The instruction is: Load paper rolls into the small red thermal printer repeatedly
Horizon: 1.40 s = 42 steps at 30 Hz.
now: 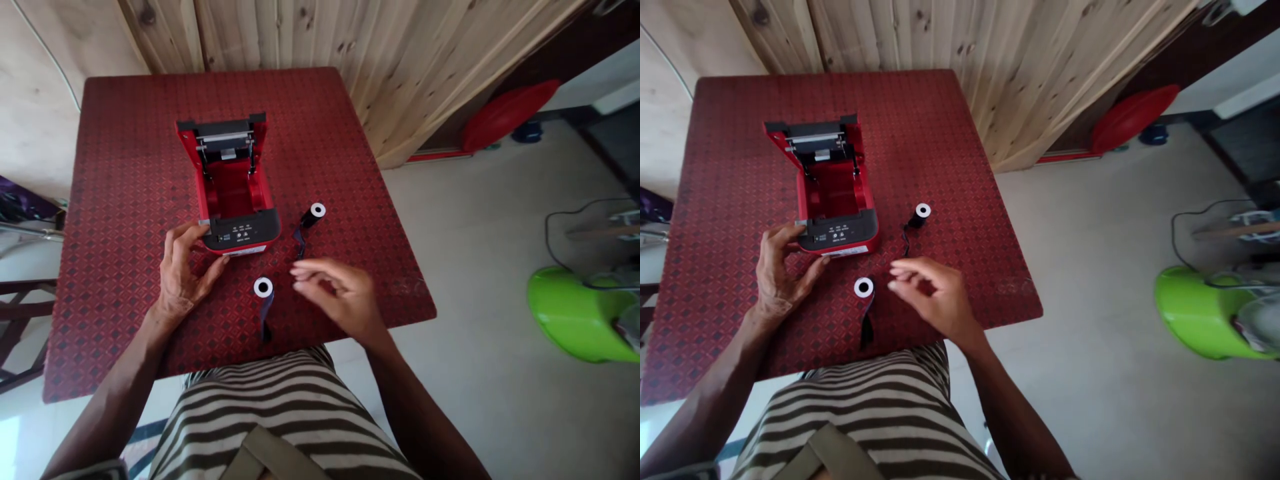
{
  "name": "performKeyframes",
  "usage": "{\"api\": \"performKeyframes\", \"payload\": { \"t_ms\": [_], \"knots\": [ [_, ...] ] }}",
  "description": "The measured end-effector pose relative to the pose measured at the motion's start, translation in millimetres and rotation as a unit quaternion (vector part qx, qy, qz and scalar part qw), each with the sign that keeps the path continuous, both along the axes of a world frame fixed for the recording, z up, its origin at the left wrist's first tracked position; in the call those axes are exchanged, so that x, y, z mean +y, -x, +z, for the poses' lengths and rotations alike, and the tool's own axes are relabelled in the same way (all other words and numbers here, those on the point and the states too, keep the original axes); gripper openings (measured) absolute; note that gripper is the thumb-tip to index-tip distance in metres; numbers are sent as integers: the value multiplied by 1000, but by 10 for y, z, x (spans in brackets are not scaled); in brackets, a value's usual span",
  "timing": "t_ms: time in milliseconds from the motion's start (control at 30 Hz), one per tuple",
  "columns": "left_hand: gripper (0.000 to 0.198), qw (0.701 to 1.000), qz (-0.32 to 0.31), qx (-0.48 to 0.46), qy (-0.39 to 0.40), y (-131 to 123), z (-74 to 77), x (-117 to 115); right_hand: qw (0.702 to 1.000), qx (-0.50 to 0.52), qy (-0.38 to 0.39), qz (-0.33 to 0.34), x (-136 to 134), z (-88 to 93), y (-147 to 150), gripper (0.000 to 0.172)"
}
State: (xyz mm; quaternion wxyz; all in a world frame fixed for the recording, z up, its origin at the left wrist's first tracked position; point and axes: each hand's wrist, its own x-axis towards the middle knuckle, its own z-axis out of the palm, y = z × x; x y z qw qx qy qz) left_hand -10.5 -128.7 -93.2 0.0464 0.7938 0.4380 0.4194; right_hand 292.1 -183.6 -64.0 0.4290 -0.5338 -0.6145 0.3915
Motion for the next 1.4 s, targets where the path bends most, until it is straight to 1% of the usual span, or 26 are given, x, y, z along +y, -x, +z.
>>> {"api": "performKeyframes", "payload": {
  "t_ms": [33,67,100,133,200,267,333,400,467,533,600,700,733,767,800,833,867,967,1033,1100,1233,1300,1400],
  "knots": [
    [69,1000,2,3,-1,-6,6,1,998,-7,-8,-67,79,-3,-96,20],
    [69,1000,4,4,-1,-11,12,2,991,-17,-17,-130,183,-35,-192,17],
    [68,1000,6,6,-1,-14,15,2,984,-29,-26,-174,306,-90,-282,20],
    [68,1000,6,7,-1,-15,17,3,981,-32,-34,-187,437,-165,-361,29],
    [69,1000,3,5,-2,-13,16,2,987,-29,-26,-155,682,-342,-468,51],
    [70,1000,0,3,2,-5,6,-2,991,-51,-22,-119,853,-502,-497,59],
    [71,1000,2,-2,12,6,-7,-6,990,-84,-29,-105,936,-607,-464,54],
    [70,1000,8,-2,23,14,-18,-8,987,-106,-41,-109,956,-636,-408,43],
    [70,1000,11,1,29,17,-21,-8,987,-102,-49,-111,940,-567,-365,34],
    [71,1000,9,4,26,15,-17,-6,990,-84,-62,-98,903,-369,-345,29],
    [72,1000,3,8,19,8,-10,-8,990,-84,-97,-58,861,-39,-323,29],
    [74,1000,1,6,20,-5,-1,-24,972,-152,-176,31,849,541,-194,30],
    [73,1000,1,2,23,-10,1,-31,962,-186,-190,63,873,697,-113,32],
    [72,1000,2,0,28,-15,2,-39,950,-221,-202,90,913,813,-13,35],
    [71,1000,1,-1,31,-20,2,-46,937,-253,-211,113,968,884,101,37],
    [70,999,1,-1,34,-25,2,-53,925,-283,-217,132,1035,913,224,39],
    [69,999,0,-1,36,-29,0,-59,912,-310,-221,150,1109,905,348,39],
    [68,999,4,4,36,-38,-8,-67,876,-383,-219,198,1323,766,667,30],
    [65,999,12,11,33,-44,-14,-69,854,-427,-207,215,1421,670,799,26],
    [62,999,17,16,33,-50,-15,-73,838,-461,-192,220,1478,606,866,24],
    [60,999,19,16,43,-60,-5,-83,823,-496,-167,222,1565,544,902,21],
    [60,999,21,17,46,-62,1,-85,821,-502,-150,226,1626,525,906,20],
    [63,999,18,13,39,-59,4,-84,823,-492,-129,253,1714,515,920,22]
  ]
}}
